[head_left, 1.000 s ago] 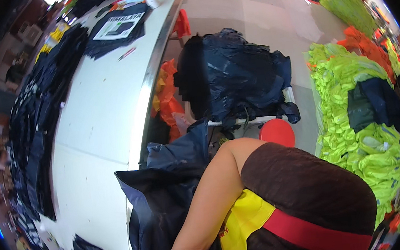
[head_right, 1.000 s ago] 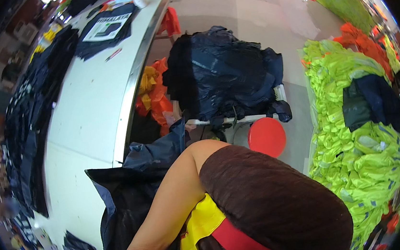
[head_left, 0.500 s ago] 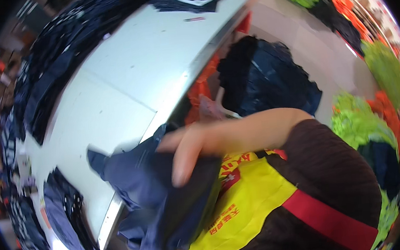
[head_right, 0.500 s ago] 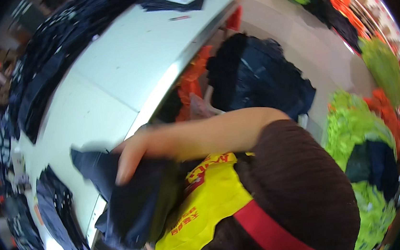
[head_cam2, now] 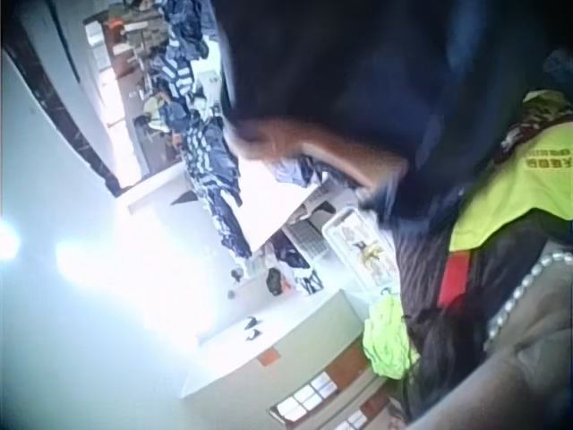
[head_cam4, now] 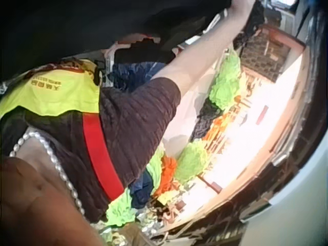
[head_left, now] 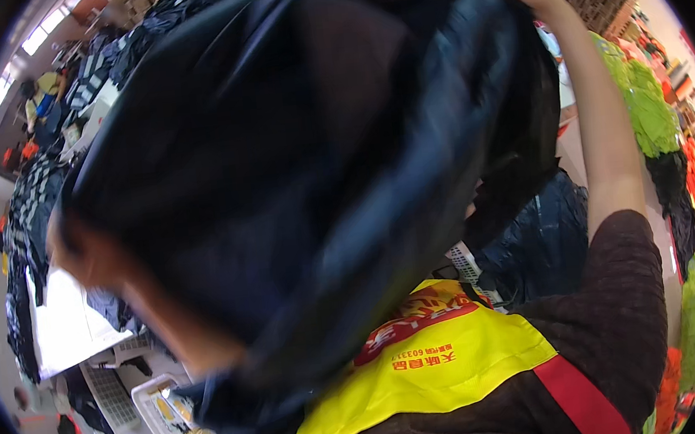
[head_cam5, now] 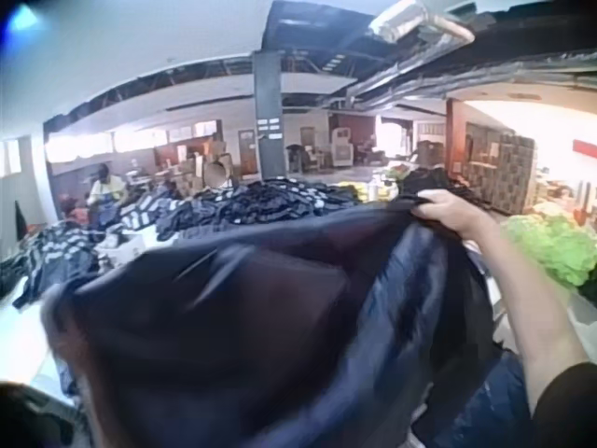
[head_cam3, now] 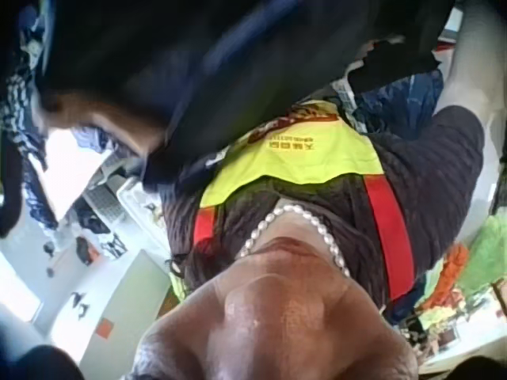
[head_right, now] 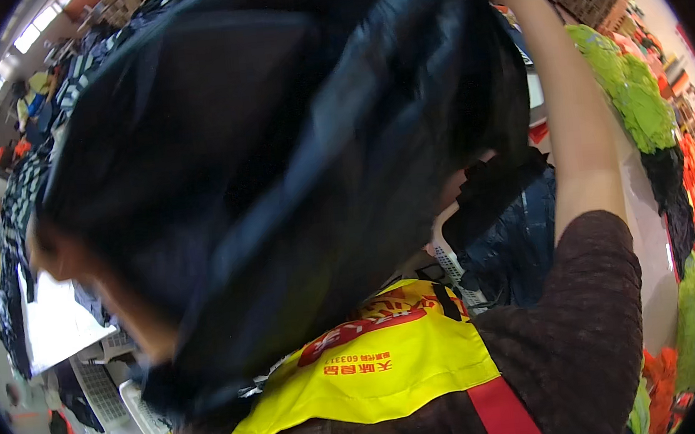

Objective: The person folds a black jacket on a white table, smoothing and aligning the fabric, then places it into a black plastic bag. They repeat the process with another jacket, folding and bagging it before stacking the finished items.

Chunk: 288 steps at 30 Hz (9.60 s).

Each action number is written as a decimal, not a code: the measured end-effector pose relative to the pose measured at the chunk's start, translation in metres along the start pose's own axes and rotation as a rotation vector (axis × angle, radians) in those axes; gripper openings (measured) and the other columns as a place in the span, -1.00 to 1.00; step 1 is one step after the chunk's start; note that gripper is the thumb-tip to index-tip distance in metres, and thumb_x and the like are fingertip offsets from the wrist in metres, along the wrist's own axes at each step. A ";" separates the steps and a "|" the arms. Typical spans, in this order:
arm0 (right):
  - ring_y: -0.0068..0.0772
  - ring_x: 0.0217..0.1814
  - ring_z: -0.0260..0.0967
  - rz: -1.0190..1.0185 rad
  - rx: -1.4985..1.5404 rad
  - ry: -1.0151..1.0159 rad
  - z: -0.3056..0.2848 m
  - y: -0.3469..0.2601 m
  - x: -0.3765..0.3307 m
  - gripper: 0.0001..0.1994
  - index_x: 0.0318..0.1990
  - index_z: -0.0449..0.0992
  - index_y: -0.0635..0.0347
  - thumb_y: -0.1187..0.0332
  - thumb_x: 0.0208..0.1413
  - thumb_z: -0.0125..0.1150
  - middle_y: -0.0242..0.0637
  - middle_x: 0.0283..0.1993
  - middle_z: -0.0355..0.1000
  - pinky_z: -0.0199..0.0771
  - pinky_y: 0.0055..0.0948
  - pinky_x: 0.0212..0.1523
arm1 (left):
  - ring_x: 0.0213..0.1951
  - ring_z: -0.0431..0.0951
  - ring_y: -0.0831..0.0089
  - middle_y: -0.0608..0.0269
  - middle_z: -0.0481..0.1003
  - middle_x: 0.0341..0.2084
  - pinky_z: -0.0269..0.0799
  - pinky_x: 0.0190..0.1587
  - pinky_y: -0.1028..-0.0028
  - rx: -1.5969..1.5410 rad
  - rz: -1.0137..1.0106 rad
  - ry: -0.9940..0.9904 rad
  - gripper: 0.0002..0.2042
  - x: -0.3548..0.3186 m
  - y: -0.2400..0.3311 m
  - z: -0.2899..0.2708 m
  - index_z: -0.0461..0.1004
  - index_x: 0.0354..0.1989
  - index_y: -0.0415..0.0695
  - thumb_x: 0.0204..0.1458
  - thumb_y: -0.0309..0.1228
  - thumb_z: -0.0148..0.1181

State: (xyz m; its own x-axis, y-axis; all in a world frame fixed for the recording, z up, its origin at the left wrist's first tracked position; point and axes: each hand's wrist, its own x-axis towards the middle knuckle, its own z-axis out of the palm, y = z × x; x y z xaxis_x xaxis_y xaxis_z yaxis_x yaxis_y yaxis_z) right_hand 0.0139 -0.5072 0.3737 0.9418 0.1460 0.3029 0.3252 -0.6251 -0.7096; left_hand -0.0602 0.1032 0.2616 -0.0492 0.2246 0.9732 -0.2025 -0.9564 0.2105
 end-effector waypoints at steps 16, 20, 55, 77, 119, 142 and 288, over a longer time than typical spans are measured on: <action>-0.25 0.02 0.22 -0.512 -0.321 -0.455 0.317 0.187 -0.130 -0.63 -0.24 0.48 0.11 0.17 -0.21 0.38 -0.25 -0.20 0.34 0.02 0.02 0.20 | 0.20 0.19 0.10 -0.01 0.24 0.15 0.09 0.20 0.24 -0.046 0.169 -1.387 -0.58 -0.322 0.085 0.115 0.28 0.16 -0.10 0.08 -0.40 -0.01; -0.26 -0.20 0.30 -0.632 -0.061 -0.521 0.258 0.201 -0.133 -0.79 -0.49 0.46 0.14 0.24 -0.16 0.34 -0.27 -0.38 0.37 0.18 -0.21 0.11 | 0.21 0.16 0.11 0.00 0.23 0.16 0.07 0.21 0.25 0.023 0.184 -1.411 -0.58 -0.319 0.084 0.112 0.28 0.15 -0.10 0.08 -0.38 -0.01; 0.14 -0.22 0.38 0.115 0.138 -0.378 0.359 0.234 0.109 -0.67 -0.23 0.38 0.36 0.30 -0.08 0.24 0.14 -0.28 0.43 0.38 -0.27 -0.19 | -0.28 0.48 0.34 0.06 0.53 -0.36 0.35 -0.10 0.42 0.400 -1.404 -1.232 -0.59 -0.256 0.061 0.008 0.44 -0.12 -0.38 0.02 -0.24 0.09; -0.13 -0.42 0.48 0.390 -0.365 0.192 0.370 0.242 0.058 -0.85 -0.52 0.55 0.25 0.44 -0.14 0.04 -0.09 -0.45 0.50 0.46 -0.22 -0.47 | 0.18 0.20 0.33 0.24 0.25 0.16 0.09 0.09 0.15 -0.027 -1.504 -1.891 -0.29 -0.261 -0.044 0.275 0.23 0.18 0.00 -0.05 0.24 -0.10; -0.61 -0.37 0.35 -0.221 0.472 -0.971 0.262 0.065 0.190 -0.78 -0.30 0.54 0.31 0.36 -0.09 0.26 -0.36 -0.42 0.48 0.31 -0.60 -0.30 | 0.20 0.25 0.12 0.10 0.39 0.06 0.20 0.18 0.33 -0.571 -0.110 -0.953 -0.64 -0.139 0.123 0.186 0.58 -0.16 -0.01 -0.23 -0.56 0.26; -0.03 0.17 0.29 -0.393 0.571 -0.403 0.259 0.110 0.043 -0.89 -0.37 0.39 0.19 0.46 -0.05 0.19 -0.09 0.03 0.41 0.25 -0.23 0.15 | 0.09 0.37 0.16 0.11 0.36 0.08 0.25 0.13 0.19 -1.124 -1.876 -1.007 -0.52 -0.286 0.159 0.191 0.25 0.17 -0.10 0.18 -0.07 -0.17; -0.27 -0.23 0.23 -0.472 -0.269 -0.117 0.336 0.141 0.022 -0.42 0.06 0.38 0.08 0.58 -0.29 0.11 -0.31 -0.37 0.28 0.07 -0.07 0.17 | -0.20 0.49 0.37 0.05 0.47 -0.25 0.36 -0.11 0.47 -0.193 -1.186 -0.739 -0.58 -0.294 0.036 0.116 0.27 -0.02 -0.32 -0.09 -0.54 0.21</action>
State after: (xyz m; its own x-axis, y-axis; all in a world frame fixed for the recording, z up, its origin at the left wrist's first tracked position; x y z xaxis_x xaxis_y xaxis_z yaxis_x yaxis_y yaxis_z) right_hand 0.1092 -0.3339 0.0667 0.7071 0.5323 0.4654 0.6955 -0.6424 -0.3219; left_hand 0.0602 -0.0183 -0.0059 0.7473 0.6612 0.0657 0.1072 -0.2176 0.9701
